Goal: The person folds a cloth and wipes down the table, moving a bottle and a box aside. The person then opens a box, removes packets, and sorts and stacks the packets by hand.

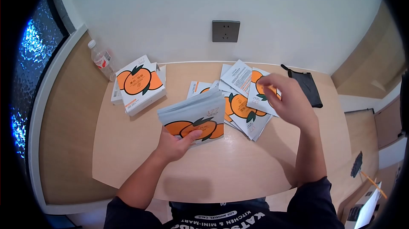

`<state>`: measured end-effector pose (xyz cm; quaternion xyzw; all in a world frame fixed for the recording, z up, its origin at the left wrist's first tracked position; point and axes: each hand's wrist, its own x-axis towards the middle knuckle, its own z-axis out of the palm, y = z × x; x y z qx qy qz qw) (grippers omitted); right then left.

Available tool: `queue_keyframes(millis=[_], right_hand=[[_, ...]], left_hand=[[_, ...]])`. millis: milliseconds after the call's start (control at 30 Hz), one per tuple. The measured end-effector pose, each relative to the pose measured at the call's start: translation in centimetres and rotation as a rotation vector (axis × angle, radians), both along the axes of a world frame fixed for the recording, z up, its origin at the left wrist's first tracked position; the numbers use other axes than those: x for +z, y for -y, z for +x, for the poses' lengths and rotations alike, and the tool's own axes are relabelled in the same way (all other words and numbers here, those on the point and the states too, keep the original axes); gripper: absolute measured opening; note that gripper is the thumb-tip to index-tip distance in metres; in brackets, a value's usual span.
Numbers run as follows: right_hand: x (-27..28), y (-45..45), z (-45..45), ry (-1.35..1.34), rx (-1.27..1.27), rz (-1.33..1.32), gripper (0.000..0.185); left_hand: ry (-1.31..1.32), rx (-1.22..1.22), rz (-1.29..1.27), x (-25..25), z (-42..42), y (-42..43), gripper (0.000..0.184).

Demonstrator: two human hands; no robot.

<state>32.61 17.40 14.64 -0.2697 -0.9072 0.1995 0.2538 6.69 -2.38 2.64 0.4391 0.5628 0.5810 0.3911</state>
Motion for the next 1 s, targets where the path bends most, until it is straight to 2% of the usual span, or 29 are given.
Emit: queue_keyframes(millis=[100, 167, 300, 367, 400, 500, 533, 633, 667, 700, 800, 867, 933, 1000], right_hand=[[2.3, 3.8, -0.2, -0.125, 0.365, -0.19, 0.028], [4.2, 8.3, 0.6, -0.15, 0.517, -0.103, 0.038], [4.6, 12.0, 1.2, -0.426, 0.896, 0.093, 0.015], [3.0, 13.1, 0.1, -0.633, 0.853, 0.221, 0.016], [1.8, 13.8, -0.8, -0.745, 0.788, 0.29, 0.021], [2.3, 12.4, -0.5, -0.703, 0.849, 0.312, 0.026], [2.5, 12.4, -0.6, -0.722, 0.871, 0.269, 0.027], [3.3, 11.6, 0.3, -0.698, 1.008, -0.043, 0.02], [4.2, 9.1, 1.9, -0.588, 1.151, -0.206, 0.012], [4.4, 9.0, 3.0, -0.59, 1.07, -0.235, 0.013], [2.8, 10.4, 3.0, -0.722, 0.345, -0.271, 0.015], [2.5, 1.7, 1.8, -0.241, 0.276, 0.089, 0.031], [-1.3, -3.2, 1.0, 0.119, 0.002, 0.074, 0.062], [-4.8, -5.3, 0.3, 0.686, -0.313, 0.125, 0.095]], left_hand=[[-0.031, 0.029, 0.017, -0.1, -0.1, 0.1, 0.039], [-0.019, 0.032, 0.035, -0.3, 0.1, -0.1, 0.039], [0.019, 0.046, 0.036, -1.0, -0.2, 0.0, 0.041], [-0.057, 0.063, 0.025, -0.6, 0.0, 0.2, 0.04], [-0.194, 0.095, 0.011, -0.5, 0.0, 0.2, 0.038], [0.141, 0.096, 0.01, -1.3, 0.3, -0.1, 0.036], [0.163, 0.093, 0.025, -0.2, 0.9, -0.3, 0.036], [0.084, 0.054, -0.012, -1.1, -0.2, 0.0, 0.049], [0.063, 0.074, -0.004, -0.9, -0.3, 0.3, 0.045], [0.042, 0.093, 0.011, -0.8, 0.0, 0.1, 0.042], [0.048, 0.107, -0.061, -0.1, 0.1, 0.0, 0.039], [0.069, 0.095, -0.062, 0.1, 0.1, -0.1, 0.04], [0.086, 0.07, 0.011, -0.4, 0.1, -0.1, 0.041], [0.059, 0.063, 0.043, -0.1, 0.4, -0.2, 0.042]])
